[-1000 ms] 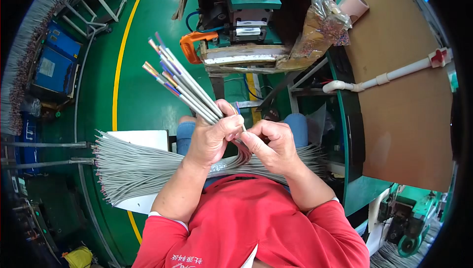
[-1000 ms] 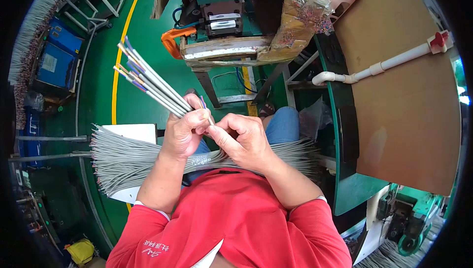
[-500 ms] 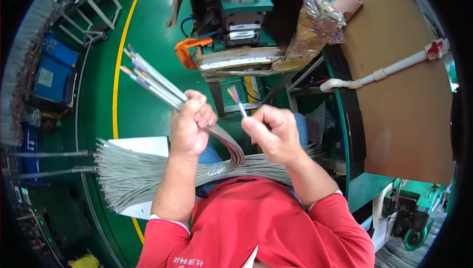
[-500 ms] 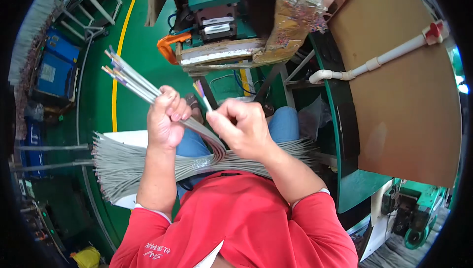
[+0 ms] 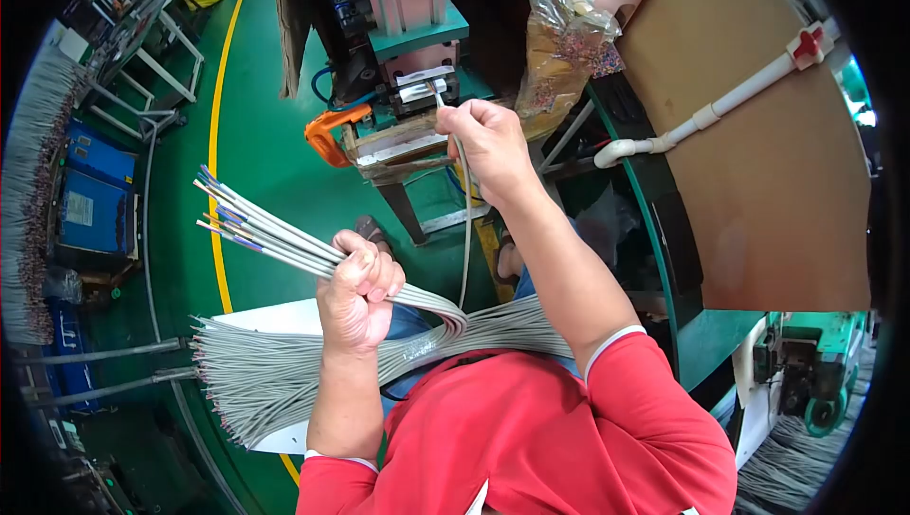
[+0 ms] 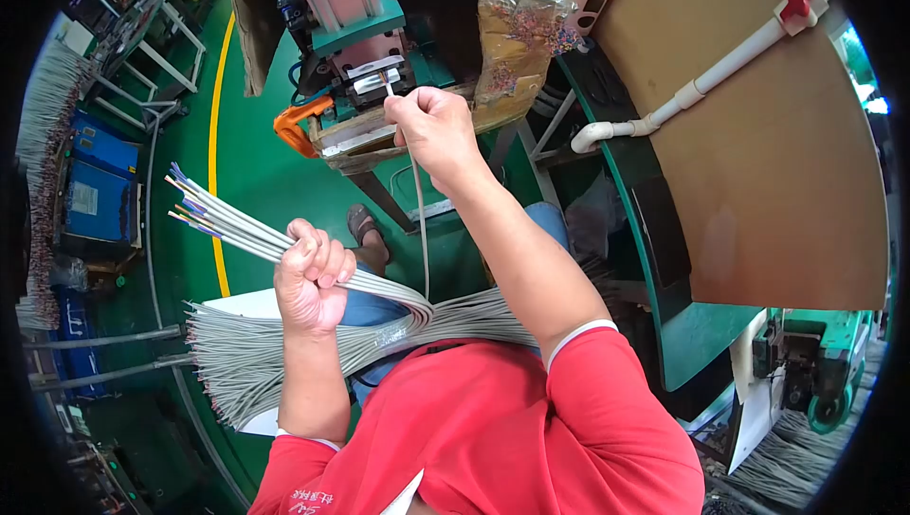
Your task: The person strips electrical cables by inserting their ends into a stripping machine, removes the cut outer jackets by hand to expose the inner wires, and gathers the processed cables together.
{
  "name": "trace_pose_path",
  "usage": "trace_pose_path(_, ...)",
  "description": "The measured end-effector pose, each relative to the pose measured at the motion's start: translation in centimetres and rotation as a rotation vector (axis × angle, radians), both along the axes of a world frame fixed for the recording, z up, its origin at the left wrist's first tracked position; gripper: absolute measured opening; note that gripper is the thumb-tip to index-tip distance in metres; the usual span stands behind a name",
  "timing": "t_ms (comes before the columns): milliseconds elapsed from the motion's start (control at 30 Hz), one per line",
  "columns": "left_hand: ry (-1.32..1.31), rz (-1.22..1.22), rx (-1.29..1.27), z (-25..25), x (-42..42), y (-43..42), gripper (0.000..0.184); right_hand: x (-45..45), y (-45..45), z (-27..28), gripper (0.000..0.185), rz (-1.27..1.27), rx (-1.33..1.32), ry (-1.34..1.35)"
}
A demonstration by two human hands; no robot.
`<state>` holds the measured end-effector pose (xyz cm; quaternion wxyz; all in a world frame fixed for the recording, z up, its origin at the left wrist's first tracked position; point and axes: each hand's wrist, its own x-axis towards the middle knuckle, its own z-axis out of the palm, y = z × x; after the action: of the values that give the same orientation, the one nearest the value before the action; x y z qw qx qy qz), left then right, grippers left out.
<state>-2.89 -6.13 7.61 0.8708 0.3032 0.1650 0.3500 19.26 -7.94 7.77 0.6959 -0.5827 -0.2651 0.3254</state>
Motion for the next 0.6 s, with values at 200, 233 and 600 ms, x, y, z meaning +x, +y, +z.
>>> trace_pose_path(200,-0.026,-0.021,0.014,-0.4,-0.1,0.3,0.017,-0.1,0.5,-0.1,0.023,-0.01,0.014,0.024)
trace_pose_path(233,-0.025,-0.021,0.014,-0.4,0.0,0.3,0.017,-0.1,0.5,-0.2,0.023,-0.011,0.017,0.021)
trace_pose_path(600,0.159,0.053,0.07,0.3,1.0,-1.2,0.013,-4.0,-5.4,2.6,0.021,0.017,-0.021,-0.308)
